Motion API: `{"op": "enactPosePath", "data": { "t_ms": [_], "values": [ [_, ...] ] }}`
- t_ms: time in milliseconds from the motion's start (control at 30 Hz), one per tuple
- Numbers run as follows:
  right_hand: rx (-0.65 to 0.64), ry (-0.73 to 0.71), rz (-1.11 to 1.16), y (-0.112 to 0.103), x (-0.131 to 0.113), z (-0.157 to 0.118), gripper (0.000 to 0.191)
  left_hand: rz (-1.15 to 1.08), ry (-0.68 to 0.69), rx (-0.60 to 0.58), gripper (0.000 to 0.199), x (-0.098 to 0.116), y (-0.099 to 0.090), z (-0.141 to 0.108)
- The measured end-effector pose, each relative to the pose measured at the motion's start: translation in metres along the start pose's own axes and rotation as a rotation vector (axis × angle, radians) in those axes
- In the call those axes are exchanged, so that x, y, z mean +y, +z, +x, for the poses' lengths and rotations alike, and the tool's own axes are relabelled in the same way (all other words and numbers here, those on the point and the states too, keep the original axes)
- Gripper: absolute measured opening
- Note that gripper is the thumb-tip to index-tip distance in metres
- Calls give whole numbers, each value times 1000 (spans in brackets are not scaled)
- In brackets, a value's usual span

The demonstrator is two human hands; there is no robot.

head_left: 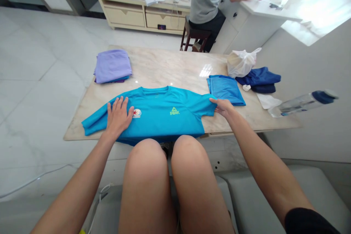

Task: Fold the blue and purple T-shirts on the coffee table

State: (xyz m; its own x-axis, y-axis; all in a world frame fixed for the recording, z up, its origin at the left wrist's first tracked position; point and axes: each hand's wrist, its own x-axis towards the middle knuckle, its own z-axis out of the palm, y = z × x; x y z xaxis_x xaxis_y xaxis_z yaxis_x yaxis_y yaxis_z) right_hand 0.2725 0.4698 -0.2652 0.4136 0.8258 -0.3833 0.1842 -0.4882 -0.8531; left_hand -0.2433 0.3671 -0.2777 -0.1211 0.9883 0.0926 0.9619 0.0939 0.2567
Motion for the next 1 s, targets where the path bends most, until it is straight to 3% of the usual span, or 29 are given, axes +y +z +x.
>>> {"op": "enactPosePath", "data": {
  "t_ms": [133, 200, 333, 433, 500, 600, 667, 733, 833, 900, 1000],
  "values": [
    [17, -68, -60, 1, -3, -8, 25, -12, -57, -23, 79, -23, -4, -6],
    [85, -245, -197, 1, -8, -13, 24, -16, -75, -40, 79, -27, -4, -7],
    [207, -649, -544, 8, -27, -29, 42, -11, -90, -10, 78, -22, -3, -7],
    [99, -839, -664, 30, -48, -55, 41, -3, -90, 5, 77, -17, -4, -8],
    [-35, -905, -623, 52, -62, -76, 39, -4, -88, 11, 77, -16, -5, -9],
    [-346, -861, -378, 85, -79, -95, 53, -13, -82, 19, 77, -17, -6, -9],
    [-430, -767, -168, 98, -83, -93, 61, -15, -79, 24, 77, -17, -5, -10],
    [-361, -686, -44, 100, -80, -81, 60, -16, -76, 28, 76, -18, -3, -10],
    [-236, -684, -146, 91, -63, -60, 46, -19, -70, 27, 75, -19, -2, -9],
    [-232, -797, -356, 86, -46, -55, 41, -20, -68, 19, 76, -19, -3, -8],
    [-340, -1010, -675, 94, -18, -64, 47, -15, -74, 1, 76, -17, -7, -9]
  ]
}}
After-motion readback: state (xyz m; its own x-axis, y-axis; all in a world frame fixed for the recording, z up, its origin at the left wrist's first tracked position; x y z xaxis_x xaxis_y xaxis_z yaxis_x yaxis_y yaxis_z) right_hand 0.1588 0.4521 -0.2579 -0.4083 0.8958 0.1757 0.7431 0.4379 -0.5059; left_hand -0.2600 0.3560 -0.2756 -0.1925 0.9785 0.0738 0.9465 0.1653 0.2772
